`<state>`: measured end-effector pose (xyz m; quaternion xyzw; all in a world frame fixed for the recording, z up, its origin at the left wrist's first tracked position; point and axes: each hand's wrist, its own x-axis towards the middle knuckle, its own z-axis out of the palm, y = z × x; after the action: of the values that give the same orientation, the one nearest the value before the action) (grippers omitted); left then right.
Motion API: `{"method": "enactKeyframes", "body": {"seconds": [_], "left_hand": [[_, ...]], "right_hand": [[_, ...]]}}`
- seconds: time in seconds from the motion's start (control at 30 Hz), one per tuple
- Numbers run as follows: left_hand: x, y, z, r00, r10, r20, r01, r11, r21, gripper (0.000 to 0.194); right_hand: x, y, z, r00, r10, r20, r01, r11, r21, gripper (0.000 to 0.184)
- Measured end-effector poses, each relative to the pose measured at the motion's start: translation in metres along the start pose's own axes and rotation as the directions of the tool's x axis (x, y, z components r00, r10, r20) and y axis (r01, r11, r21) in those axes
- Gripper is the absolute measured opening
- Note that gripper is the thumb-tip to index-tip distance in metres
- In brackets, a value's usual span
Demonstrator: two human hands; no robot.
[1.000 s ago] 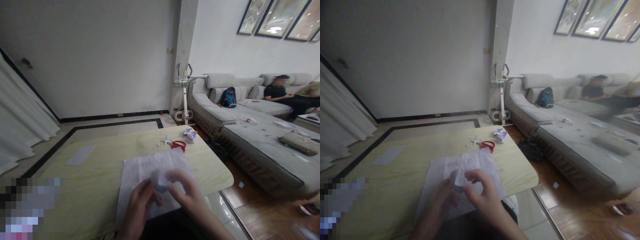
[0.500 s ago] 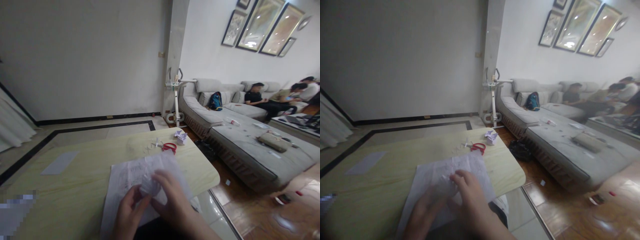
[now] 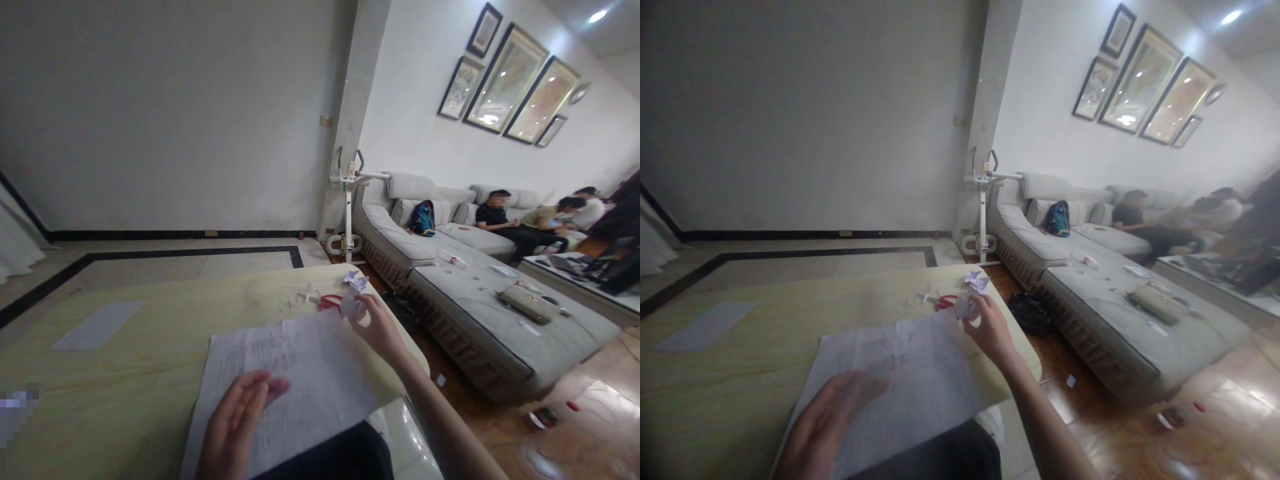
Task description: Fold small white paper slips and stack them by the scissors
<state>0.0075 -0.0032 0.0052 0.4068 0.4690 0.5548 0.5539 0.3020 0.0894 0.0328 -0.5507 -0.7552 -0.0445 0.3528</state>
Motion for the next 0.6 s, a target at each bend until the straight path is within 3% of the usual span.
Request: {"method": "enactKeyframes", "body": {"seconds": [0.13, 0.33, 0.43, 0.6], "left_hand": [[-0.001, 0.002, 0.004, 1.0, -0.017, -0.024, 0.015, 0.996, -0.092, 0.043], [-0.005, 0.013, 0.011, 0.991, 0.009, -0.13, -0.03, 0.986, -0.161, 0.038], [0.002, 0.019, -0.006, 0.981, 0.082, -0.174, -0.094, 0.993, -0.064, 0.033], [0.016, 0.046, -0.052, 0.973, 0.164, -0.162, -0.153, 0.985, 0.075, 0.028]], "right_hand": [[0.012, 0.036, 0.006, 1.0, -0.006, 0.018, 0.009, 0.991, -0.132, 0.041], [0.015, 0.06, 0.024, 1.0, 0.002, 0.024, 0.005, 0.955, -0.298, 0.046], [0.015, 0.067, 0.029, 1.0, -0.003, 0.003, 0.003, 0.95, -0.313, 0.043], [0.016, 0.083, 0.036, 0.999, -0.037, -0.036, 0.028, 0.973, -0.227, 0.038]]}}
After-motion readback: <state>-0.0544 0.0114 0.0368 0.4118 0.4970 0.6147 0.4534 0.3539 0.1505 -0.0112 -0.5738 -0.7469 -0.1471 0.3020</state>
